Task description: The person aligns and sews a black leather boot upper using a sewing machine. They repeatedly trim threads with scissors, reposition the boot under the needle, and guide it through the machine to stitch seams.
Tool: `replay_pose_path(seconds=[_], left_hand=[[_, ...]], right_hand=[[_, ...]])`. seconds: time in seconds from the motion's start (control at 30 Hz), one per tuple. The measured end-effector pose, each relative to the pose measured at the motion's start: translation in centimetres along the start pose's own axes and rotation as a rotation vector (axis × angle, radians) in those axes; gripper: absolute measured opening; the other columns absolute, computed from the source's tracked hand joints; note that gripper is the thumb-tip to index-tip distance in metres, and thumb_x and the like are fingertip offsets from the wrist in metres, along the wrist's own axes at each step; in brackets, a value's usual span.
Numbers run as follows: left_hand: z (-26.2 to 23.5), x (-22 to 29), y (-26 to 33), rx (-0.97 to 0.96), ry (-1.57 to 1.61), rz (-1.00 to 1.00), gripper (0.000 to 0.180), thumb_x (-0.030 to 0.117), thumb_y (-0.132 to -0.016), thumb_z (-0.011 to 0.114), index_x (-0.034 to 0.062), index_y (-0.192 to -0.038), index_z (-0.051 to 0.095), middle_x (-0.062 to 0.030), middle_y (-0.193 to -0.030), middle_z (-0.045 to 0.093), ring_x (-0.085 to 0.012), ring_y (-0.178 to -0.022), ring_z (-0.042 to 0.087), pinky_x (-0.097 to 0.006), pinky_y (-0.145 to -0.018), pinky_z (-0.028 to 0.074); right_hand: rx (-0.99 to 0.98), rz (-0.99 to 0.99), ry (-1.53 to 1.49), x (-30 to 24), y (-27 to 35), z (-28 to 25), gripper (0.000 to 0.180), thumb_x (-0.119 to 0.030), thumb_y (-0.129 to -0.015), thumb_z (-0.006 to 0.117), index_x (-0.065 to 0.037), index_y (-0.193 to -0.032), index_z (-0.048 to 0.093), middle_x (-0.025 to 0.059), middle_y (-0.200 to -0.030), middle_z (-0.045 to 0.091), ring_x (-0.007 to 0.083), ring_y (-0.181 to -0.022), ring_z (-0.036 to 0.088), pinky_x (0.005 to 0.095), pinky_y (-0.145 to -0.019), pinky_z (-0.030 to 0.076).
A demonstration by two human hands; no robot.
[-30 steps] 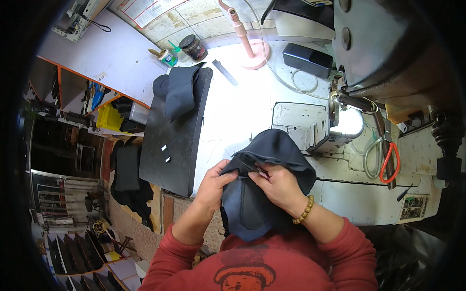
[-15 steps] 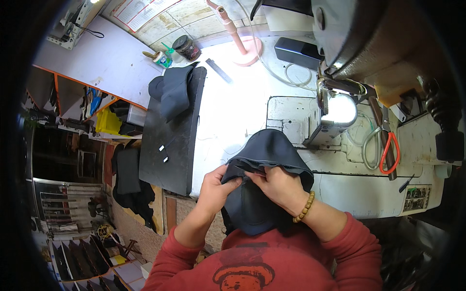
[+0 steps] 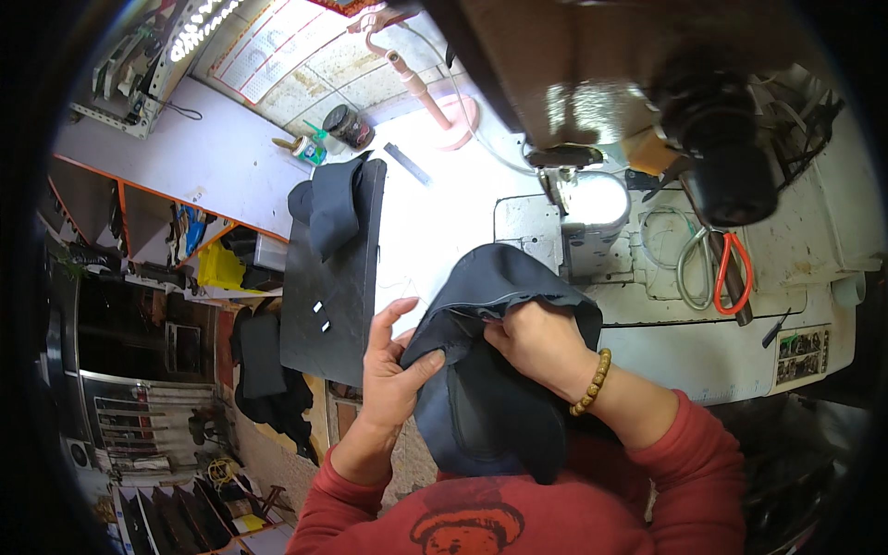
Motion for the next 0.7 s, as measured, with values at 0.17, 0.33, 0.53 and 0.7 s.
replay_pose_path(seconds=[0.17,0.33,0.53,0.7], left_hand=[[1.1,-0.7,-0.9,-0.033,-0.017,-0.158,0.072,-0.013,-0.080,0.065,0.0075,-0.143,0.036,-0.0103,-0.116,0.063,-0.0125,-0.101,0.061,-0.025,-0.091,0.047],[1.4,-1.2,-1.8,-0.021,-0.038,-0.295,0.070,-0.012,-0.083,0.060,0.0056,-0.143,0.030,-0.0138,-0.108,0.063,-0.0132,-0.096,0.060,-0.025,-0.081,0.049],[2.9,-0.9,-1.3,-0.120,-0.422,0.053,0.084,-0.008,-0.083,0.066,0.0051,-0.151,0.019,-0.0163,-0.137,0.049,-0.0199,-0.116,0.057,-0.031,-0.095,0.047],[2.2,-0.6,-0.8,-0.102,-0.452,0.132,0.069,-0.005,-0.083,0.069,0.0020,-0.143,0.036,-0.0126,-0.139,0.048,-0.0190,-0.122,0.052,-0.030,-0.100,0.043]], right_hand=[[-0.228,0.106,0.024,0.8,0.9,-1.4,0.016,-0.017,-0.085,0.062,-0.004,-0.095,0.064,0.0188,-0.083,0.066,0.0385,-0.079,0.065,0.0444,-0.068,0.053],[0.135,-0.416,0.194,-2.5,3.6,-4.4,0.014,-0.014,-0.081,0.067,-0.009,-0.092,0.060,0.0053,-0.073,0.056,0.0219,-0.056,0.061,0.0340,-0.049,0.047],[0.189,-0.392,-0.074,-0.6,-0.9,-2.1,0.021,-0.010,-0.090,0.058,-0.003,-0.110,0.059,0.0126,-0.099,0.064,0.0330,-0.077,0.066,0.0403,-0.064,0.053],[0.091,-0.298,-0.371,-0.1,-4.0,-0.7,0.015,-0.010,-0.091,0.057,-0.002,-0.103,0.062,0.0151,-0.094,0.064,0.0362,-0.083,0.065,0.0418,-0.071,0.052]])
Point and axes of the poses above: each hand's wrist, its own y-axis away from the middle knuckle, its own z-axis out of the palm, x = y × z, the point moved 3 cm from there along -y, towards the middle knuckle
